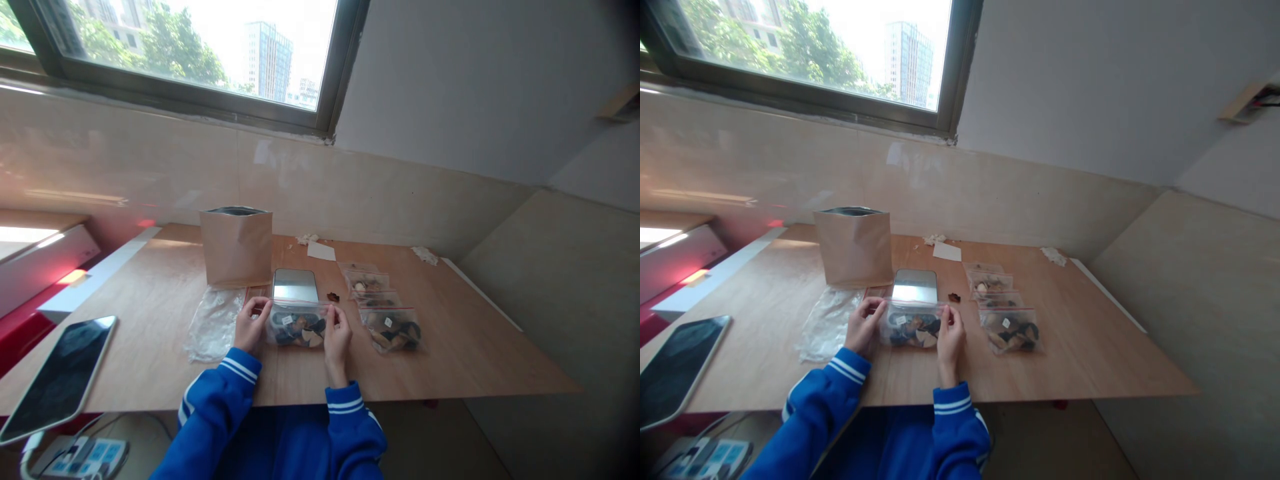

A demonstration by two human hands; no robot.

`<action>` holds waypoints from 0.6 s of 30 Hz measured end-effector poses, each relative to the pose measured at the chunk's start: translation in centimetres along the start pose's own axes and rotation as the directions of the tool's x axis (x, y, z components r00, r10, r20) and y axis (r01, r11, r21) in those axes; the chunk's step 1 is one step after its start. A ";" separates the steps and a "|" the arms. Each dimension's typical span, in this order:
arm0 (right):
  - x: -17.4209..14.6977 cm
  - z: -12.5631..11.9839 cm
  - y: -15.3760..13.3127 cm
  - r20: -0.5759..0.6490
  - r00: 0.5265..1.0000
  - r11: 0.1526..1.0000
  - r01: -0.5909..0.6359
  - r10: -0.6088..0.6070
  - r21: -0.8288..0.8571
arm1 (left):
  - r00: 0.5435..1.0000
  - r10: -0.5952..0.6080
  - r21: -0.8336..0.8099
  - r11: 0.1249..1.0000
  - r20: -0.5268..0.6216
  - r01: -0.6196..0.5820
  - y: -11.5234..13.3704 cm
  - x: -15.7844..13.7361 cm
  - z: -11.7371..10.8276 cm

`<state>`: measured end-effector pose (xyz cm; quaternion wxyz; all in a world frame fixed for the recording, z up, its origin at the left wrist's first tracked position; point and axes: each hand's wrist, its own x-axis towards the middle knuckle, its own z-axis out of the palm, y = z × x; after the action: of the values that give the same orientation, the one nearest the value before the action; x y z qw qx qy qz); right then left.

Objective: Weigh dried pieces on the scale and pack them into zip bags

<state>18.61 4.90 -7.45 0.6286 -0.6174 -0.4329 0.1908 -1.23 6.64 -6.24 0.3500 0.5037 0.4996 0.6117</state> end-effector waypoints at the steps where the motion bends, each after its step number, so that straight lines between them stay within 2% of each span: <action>1: 0.0 0.0 0.0 0.004 1.000 1.000 -0.001 0.001 0.007 | 1.000 0.005 0.003 1.000 -0.002 -0.005 -0.1 0.0 0.0; 7: 0.1 0.2 -0.3 0.034 0.999 0.998 -0.003 0.001 0.058 | 1.000 0.002 -0.007 1.000 0.019 -0.002 -0.1 -0.1 -0.2; 11: 0.1 0.4 -0.2 0.051 0.999 0.991 -0.018 0.011 0.131 | 0.997 -0.007 0.005 1.000 0.074 0.006 0.0 -0.2 -0.2; 14: -0.1 0.5 -0.3 0.090 0.996 0.979 -0.044 0.026 0.199 | 0.993 -0.001 0.037 0.999 0.117 -0.003 0.0 -0.2 -0.1; 18: -0.3 0.3 -0.5 0.159 0.987 0.970 -0.054 0.016 0.235 | 0.994 0.029 0.058 0.998 0.108 -0.035 0.1 -0.2 -0.1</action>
<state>18.07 4.79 -7.16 0.6590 -0.5279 -0.4437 0.3002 -1.30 6.44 -6.19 0.3512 0.5538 0.4899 0.5744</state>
